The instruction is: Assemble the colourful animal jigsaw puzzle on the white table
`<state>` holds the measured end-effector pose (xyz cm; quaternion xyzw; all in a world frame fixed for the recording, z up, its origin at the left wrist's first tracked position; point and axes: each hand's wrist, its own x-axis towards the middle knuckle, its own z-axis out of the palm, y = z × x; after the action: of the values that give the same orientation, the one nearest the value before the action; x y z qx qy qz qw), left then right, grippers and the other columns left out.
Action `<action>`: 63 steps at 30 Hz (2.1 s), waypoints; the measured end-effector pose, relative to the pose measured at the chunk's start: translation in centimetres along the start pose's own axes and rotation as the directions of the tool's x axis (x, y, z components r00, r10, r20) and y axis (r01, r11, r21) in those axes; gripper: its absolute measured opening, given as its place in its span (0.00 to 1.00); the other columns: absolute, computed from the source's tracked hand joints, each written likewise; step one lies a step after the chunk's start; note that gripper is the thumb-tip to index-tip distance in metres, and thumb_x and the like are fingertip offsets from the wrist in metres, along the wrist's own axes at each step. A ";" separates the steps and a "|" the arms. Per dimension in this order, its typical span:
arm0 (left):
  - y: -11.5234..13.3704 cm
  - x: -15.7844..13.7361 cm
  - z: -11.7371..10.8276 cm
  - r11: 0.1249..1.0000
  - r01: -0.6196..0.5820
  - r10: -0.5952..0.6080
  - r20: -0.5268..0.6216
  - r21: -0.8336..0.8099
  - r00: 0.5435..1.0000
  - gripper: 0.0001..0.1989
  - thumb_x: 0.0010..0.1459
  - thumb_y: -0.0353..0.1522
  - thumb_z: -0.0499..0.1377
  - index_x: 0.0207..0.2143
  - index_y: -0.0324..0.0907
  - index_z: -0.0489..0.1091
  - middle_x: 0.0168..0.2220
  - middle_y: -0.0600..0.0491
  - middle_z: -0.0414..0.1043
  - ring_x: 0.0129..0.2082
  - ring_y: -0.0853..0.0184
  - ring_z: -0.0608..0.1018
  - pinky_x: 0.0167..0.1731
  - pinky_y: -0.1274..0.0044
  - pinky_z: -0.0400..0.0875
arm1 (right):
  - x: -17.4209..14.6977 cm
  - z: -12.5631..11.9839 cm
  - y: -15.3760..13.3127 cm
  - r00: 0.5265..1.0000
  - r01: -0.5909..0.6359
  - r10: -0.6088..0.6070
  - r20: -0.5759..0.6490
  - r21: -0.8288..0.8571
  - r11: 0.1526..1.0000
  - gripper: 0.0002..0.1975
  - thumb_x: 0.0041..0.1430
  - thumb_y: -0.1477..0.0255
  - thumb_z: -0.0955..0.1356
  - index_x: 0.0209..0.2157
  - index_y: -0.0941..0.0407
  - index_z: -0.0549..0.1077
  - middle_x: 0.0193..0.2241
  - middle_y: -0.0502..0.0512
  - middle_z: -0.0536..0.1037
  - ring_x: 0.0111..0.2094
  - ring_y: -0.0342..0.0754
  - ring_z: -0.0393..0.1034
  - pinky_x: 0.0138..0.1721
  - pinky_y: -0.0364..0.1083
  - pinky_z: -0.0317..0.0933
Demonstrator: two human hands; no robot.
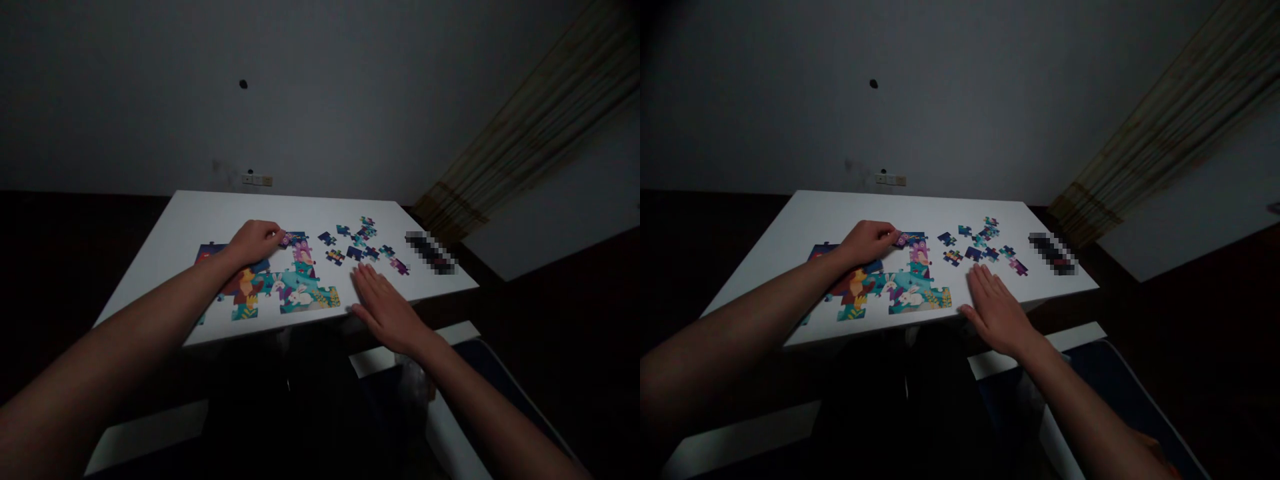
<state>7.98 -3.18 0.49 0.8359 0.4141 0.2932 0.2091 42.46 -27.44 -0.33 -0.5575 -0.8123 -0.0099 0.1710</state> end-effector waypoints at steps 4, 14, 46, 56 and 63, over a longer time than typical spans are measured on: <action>0.1 -0.1 -0.1 1.000 0.006 -0.006 -0.004 -0.031 1.000 0.17 0.69 0.43 0.63 0.32 0.45 0.83 0.25 0.52 0.77 0.29 0.61 0.76 0.36 0.69 0.61 | -1.2 2.7 1.7 0.999 -0.025 0.025 0.022 0.021 0.999 0.44 0.79 0.48 0.72 0.88 0.42 0.62 0.84 0.66 0.68 0.84 0.76 0.63 0.79 0.81 0.66; 0.1 0.0 -0.1 0.997 0.023 -0.024 -0.003 -0.078 1.000 0.17 0.66 0.45 0.64 0.31 0.45 0.83 0.26 0.50 0.78 0.30 0.59 0.76 0.35 0.68 0.61 | -3.1 -1.6 6.2 0.879 -0.220 0.425 -0.217 0.606 0.765 0.37 0.88 0.48 0.55 0.83 0.48 0.71 0.83 0.73 0.70 0.82 0.67 0.69 0.81 0.64 0.66; -0.3 0.5 0.3 1.000 -0.007 0.005 0.067 0.029 0.998 0.19 0.71 0.44 0.61 0.38 0.42 0.89 0.28 0.49 0.80 0.32 0.59 0.77 0.39 0.68 0.63 | -5.2 -7.3 11.3 0.897 -0.247 0.415 -0.154 0.605 0.757 0.22 0.81 0.51 0.70 0.63 0.47 0.88 0.54 0.67 0.94 0.49 0.67 0.93 0.58 0.64 0.81; -0.2 0.3 0.4 1.000 -0.019 0.019 0.064 0.000 0.998 0.16 0.72 0.40 0.63 0.37 0.42 0.87 0.26 0.51 0.77 0.29 0.62 0.75 0.37 0.68 0.62 | -0.4 -4.7 5.5 0.883 -0.364 0.460 0.091 0.751 0.551 0.18 0.70 0.64 0.77 0.60 0.42 0.88 0.58 0.62 0.93 0.52 0.66 0.93 0.65 0.65 0.79; 0.1 0.2 0.3 0.999 0.033 -0.032 0.044 -0.028 0.999 0.17 0.75 0.38 0.62 0.36 0.42 0.86 0.26 0.51 0.77 0.29 0.63 0.75 0.36 0.69 0.61 | 12.3 -2.7 4.3 0.975 -0.196 0.221 -0.034 0.346 0.918 0.15 0.70 0.57 0.75 0.41 0.53 0.90 0.26 0.55 0.85 0.25 0.51 0.75 0.33 0.51 0.63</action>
<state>8.38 -3.09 0.37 0.8321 0.4188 0.2775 0.2350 43.14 -15.28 5.01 -0.6022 -0.7310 0.1287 0.2940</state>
